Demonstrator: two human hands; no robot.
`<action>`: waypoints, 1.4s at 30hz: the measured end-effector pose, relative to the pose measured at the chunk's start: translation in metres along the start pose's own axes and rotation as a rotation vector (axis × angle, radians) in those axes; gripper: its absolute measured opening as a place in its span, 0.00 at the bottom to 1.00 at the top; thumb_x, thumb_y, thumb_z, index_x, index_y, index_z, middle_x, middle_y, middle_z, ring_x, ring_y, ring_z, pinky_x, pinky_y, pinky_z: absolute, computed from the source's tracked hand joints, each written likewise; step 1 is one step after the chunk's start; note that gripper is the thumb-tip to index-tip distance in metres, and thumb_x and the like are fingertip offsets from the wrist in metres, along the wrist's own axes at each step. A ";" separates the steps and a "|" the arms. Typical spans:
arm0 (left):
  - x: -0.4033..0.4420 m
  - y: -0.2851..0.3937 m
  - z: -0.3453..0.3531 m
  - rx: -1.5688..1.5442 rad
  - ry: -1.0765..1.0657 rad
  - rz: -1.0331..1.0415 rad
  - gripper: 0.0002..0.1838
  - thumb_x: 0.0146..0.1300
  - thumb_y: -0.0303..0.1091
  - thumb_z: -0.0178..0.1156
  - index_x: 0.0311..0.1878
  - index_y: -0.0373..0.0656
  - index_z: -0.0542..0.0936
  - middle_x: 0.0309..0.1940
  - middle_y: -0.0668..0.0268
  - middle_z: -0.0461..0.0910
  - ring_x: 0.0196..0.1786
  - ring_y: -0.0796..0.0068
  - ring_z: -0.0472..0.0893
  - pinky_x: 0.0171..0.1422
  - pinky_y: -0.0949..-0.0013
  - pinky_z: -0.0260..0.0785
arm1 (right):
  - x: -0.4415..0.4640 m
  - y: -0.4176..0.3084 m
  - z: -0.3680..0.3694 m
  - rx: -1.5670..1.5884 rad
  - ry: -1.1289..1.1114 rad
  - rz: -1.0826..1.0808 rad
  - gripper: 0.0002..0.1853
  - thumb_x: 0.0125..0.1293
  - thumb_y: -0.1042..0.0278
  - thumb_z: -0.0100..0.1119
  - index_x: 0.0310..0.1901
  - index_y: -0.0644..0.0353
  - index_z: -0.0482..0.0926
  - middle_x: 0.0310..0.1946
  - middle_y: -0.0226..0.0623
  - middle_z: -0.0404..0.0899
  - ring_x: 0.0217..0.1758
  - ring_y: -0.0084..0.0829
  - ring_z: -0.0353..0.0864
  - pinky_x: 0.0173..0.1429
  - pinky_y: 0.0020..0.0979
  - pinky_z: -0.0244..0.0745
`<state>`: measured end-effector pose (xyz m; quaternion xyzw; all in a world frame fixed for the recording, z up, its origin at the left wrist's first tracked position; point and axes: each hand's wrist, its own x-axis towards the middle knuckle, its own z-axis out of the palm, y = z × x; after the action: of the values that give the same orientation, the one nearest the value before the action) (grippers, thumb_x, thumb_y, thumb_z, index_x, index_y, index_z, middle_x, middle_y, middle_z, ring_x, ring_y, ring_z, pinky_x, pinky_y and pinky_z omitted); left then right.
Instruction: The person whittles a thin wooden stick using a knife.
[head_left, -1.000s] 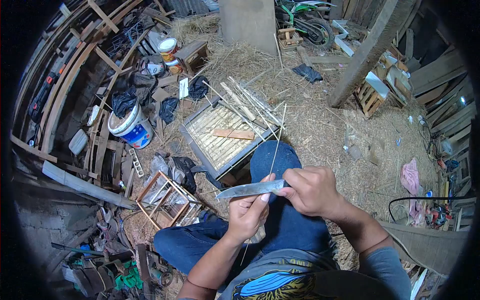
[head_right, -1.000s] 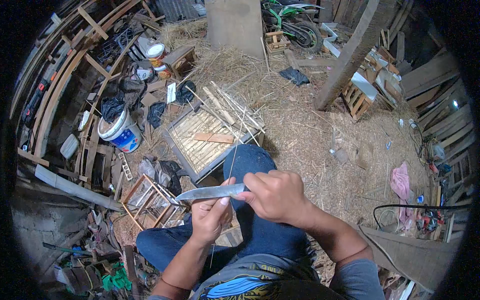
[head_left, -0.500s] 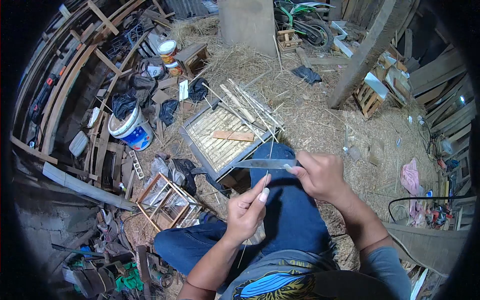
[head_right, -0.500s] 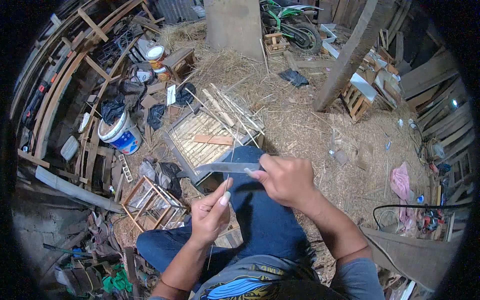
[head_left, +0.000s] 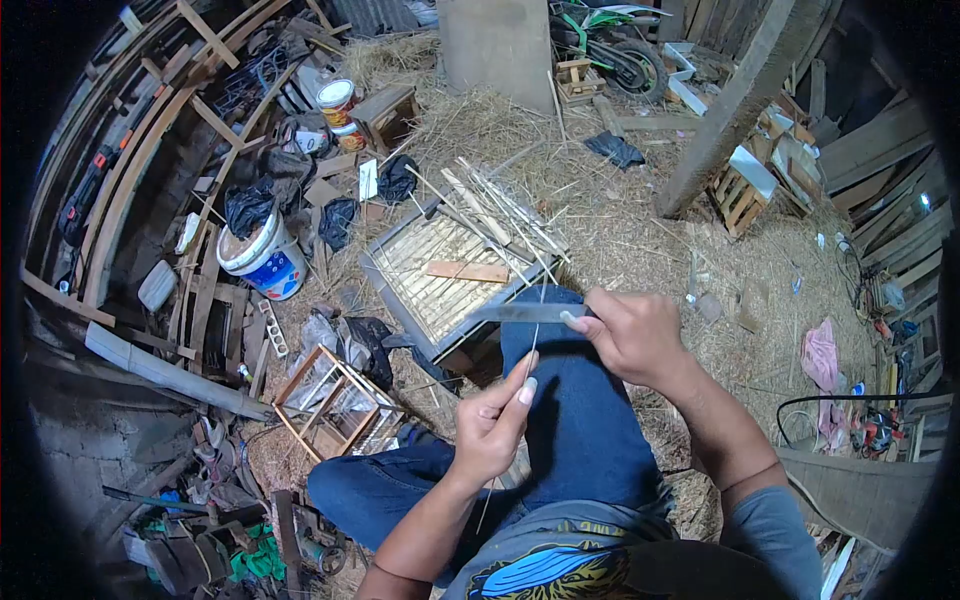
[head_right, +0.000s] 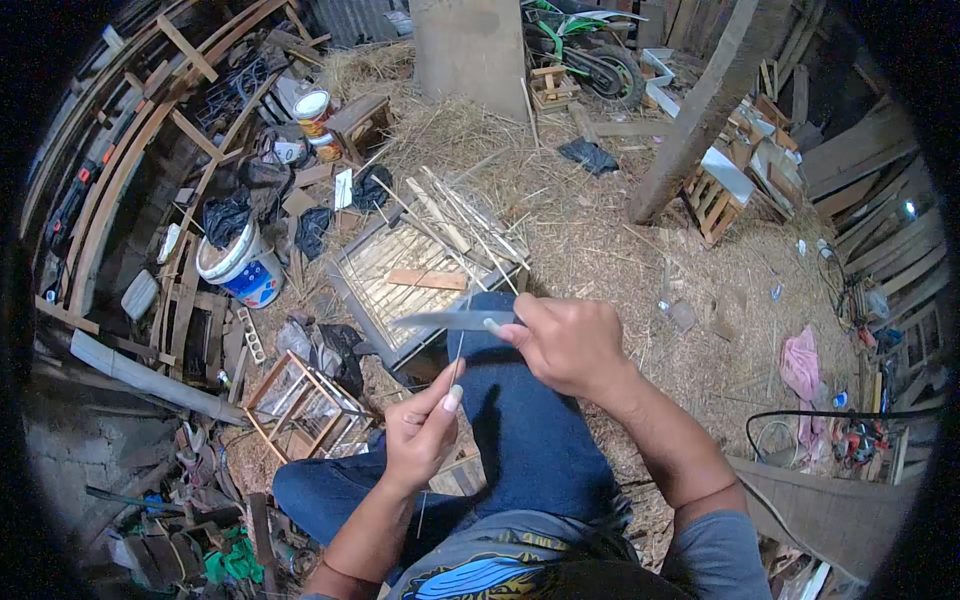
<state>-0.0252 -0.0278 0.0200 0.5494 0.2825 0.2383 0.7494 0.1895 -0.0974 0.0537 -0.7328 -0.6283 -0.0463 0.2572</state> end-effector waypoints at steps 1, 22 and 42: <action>0.002 -0.002 -0.001 0.000 -0.001 0.006 0.20 0.74 0.26 0.54 0.68 0.35 0.74 0.20 0.81 0.66 0.19 0.92 0.58 0.22 0.79 0.46 | 0.004 0.003 -0.001 -0.002 -0.003 0.045 0.19 0.68 0.46 0.58 0.28 0.51 0.72 0.16 0.33 0.75 0.18 0.38 0.80 0.19 0.40 0.69; 0.008 0.007 0.005 0.021 -0.039 -0.009 0.21 0.74 0.30 0.56 0.67 0.34 0.74 0.20 0.76 0.71 0.20 0.88 0.64 0.25 0.80 0.57 | 0.029 -0.008 0.019 1.312 -0.068 0.574 0.14 0.72 0.57 0.63 0.36 0.59 0.80 0.24 0.19 0.73 0.26 0.12 0.66 0.31 0.21 0.61; 0.014 0.019 -0.003 -0.461 -0.211 -0.152 0.25 0.77 0.31 0.49 0.75 0.38 0.64 0.16 0.76 0.67 0.12 0.87 0.60 0.17 0.78 0.54 | -0.011 -0.017 0.005 0.119 0.063 -0.143 0.15 0.66 0.48 0.60 0.31 0.49 0.75 0.19 0.32 0.73 0.21 0.36 0.78 0.23 0.38 0.70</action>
<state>-0.0178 -0.0110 0.0348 0.3629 0.1814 0.1806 0.8960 0.1704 -0.1032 0.0501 -0.6676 -0.6723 -0.0503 0.3158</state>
